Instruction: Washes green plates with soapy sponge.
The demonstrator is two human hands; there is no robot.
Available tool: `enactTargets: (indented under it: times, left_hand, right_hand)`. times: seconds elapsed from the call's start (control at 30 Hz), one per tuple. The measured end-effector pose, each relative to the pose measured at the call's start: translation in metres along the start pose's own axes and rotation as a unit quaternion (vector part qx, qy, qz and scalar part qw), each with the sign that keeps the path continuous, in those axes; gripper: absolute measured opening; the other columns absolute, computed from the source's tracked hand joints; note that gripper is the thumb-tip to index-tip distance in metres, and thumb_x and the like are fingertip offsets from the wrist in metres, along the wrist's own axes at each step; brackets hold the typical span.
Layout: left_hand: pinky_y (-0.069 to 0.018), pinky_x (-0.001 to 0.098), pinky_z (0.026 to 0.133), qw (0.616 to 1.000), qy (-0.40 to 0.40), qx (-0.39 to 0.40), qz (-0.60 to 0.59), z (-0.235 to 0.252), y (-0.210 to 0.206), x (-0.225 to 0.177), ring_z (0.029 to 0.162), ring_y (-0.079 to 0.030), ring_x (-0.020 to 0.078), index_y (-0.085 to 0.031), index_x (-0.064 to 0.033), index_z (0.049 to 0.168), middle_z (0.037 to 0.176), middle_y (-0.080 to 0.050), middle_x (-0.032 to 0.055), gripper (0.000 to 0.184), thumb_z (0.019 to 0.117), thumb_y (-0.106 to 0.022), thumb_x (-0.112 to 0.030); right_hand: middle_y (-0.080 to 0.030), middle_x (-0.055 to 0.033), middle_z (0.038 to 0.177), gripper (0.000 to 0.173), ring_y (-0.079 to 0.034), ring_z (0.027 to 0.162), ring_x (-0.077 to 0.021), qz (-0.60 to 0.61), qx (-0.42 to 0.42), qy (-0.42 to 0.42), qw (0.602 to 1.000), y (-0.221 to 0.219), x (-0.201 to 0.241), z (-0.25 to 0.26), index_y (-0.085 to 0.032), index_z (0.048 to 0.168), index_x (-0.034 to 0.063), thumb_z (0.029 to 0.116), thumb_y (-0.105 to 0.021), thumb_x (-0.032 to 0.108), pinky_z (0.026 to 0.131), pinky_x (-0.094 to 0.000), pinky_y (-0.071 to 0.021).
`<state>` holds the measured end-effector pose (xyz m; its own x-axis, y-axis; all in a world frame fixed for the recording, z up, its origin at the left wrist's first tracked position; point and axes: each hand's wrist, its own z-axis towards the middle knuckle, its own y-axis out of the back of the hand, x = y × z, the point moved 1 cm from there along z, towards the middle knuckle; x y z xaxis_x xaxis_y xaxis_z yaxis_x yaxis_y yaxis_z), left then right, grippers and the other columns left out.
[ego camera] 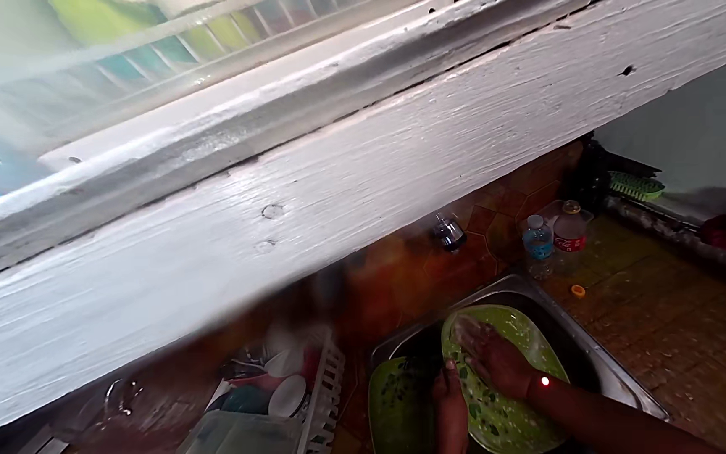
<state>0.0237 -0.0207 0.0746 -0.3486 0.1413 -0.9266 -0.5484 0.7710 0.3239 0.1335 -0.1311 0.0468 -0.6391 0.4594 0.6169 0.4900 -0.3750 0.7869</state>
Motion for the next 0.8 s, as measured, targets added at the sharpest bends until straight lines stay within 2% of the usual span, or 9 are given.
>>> enactTargets:
  times: [0.07,0.13,0.23,0.27,0.37,0.47,0.57,0.7,0.8]
  left_hand:
    - [-0.0461,0.0424,0.104,1.000,0.001,0.000,-0.007,0.002,-0.001,0.003,0.115,-0.061,0.0257,-0.064,0.0112,0.119,0.120,-0.065,0.0253,0.046,0.1119,-0.039,-0.026]
    - [-0.0486,0.0419,0.102,1.000,0.007,-0.006,-0.016,0.007,0.001,0.004,0.111,-0.063,0.0252,-0.065,0.0108,0.118,0.115,-0.066,0.0247,0.048,0.1124,-0.037,-0.028]
    - [-0.0523,0.0440,0.092,0.999,0.009,-0.032,0.001,0.014,0.009,0.005,0.097,-0.064,0.0262,-0.064,0.0114,0.113,0.102,-0.065,0.0241,0.054,0.1129,-0.033,-0.032]
    - [-0.0520,0.0448,0.089,0.999,0.009,-0.043,0.011,0.015,0.012,0.004,0.095,-0.063,0.0270,-0.064,0.0122,0.112,0.101,-0.064,0.0245,0.054,0.1131,-0.033,-0.032]
    - [-0.0471,0.0463,0.100,0.998,0.019,-0.067,0.009,0.018,0.022,0.003,0.110,-0.060,0.0300,-0.063,0.0134,0.118,0.117,-0.063,0.0285,0.052,0.1130,-0.034,-0.030]
    - [-0.0456,0.0467,0.104,0.996,0.025,-0.082,0.013,0.019,0.029,0.003,0.117,-0.060,0.0307,-0.062,0.0115,0.123,0.123,-0.063,0.0282,0.051,0.1127,-0.036,-0.030]
    - [-0.0461,0.0479,0.102,0.996,0.022,-0.078,0.023,0.017,0.025,0.001,0.114,-0.060,0.0317,-0.064,0.0119,0.119,0.119,-0.064,0.0282,0.049,0.1124,-0.038,-0.029]
    - [-0.0481,0.0463,0.099,0.997,0.000,-0.069,0.028,0.018,0.015,0.002,0.106,-0.062,0.0293,-0.066,0.0121,0.113,0.110,-0.066,0.0262,0.048,0.1123,-0.038,-0.027]
    - [-0.0478,0.0460,0.100,0.997,0.001,-0.078,0.018,0.021,0.024,0.004,0.109,-0.062,0.0291,-0.064,0.0120,0.118,0.114,-0.066,0.0268,0.048,0.1123,-0.038,-0.028]
  right_hand:
    - [-0.024,-0.0100,0.170,0.058,-0.018,0.158,-0.0333,0.005,0.024,0.004,1.000,0.001,0.011,-0.006,-0.032,0.162,0.0094,0.1097,-0.042,0.031,0.128,-0.0524,-0.0125]
    - [-0.032,-0.0123,0.167,0.052,-0.025,0.156,-0.0366,0.004,0.035,0.053,0.998,-0.005,0.027,-0.021,-0.043,0.156,0.0057,0.1080,-0.047,0.025,0.127,-0.0551,-0.0161]
    - [-0.051,-0.0111,0.156,0.039,-0.044,0.145,-0.0400,-0.012,0.012,0.152,0.988,-0.018,0.030,-0.040,-0.065,0.138,0.0072,0.0998,-0.058,0.012,0.116,-0.0583,-0.0357]
    - [-0.052,-0.0104,0.155,0.039,-0.045,0.144,-0.0402,-0.013,0.023,0.182,0.983,-0.020,0.025,-0.045,-0.066,0.137,0.0080,0.0990,-0.058,0.008,0.114,-0.0586,-0.0383]
    - [-0.054,-0.0071,0.154,0.042,-0.044,0.145,-0.0378,-0.025,0.052,0.215,0.975,-0.017,-0.007,-0.051,-0.063,0.141,0.0108,0.1003,-0.055,0.003,0.117,-0.0559,-0.0370]
    - [-0.052,-0.0108,0.155,0.043,-0.042,0.147,-0.0380,-0.057,0.056,0.086,0.993,-0.006,-0.042,-0.047,-0.060,0.143,0.0070,0.1012,-0.053,0.003,0.121,-0.0542,-0.0322]
    - [-0.046,-0.0151,0.158,0.045,-0.038,0.148,-0.0404,-0.043,0.069,-0.011,0.997,0.003,-0.040,-0.038,-0.055,0.147,0.0038,0.1020,-0.053,0.004,0.122,-0.0543,-0.0289]
    - [-0.049,-0.0163,0.156,0.044,-0.041,0.147,-0.0395,0.014,0.054,0.087,0.995,-0.014,0.013,-0.040,-0.056,0.146,0.0020,0.1014,-0.054,0.004,0.122,-0.0507,-0.0311]
    - [-0.052,-0.0090,0.155,0.039,-0.044,0.145,-0.0396,-0.016,0.056,0.183,0.981,-0.026,0.007,-0.049,-0.063,0.140,0.0079,0.1022,-0.054,0.005,0.117,-0.0564,-0.0371]
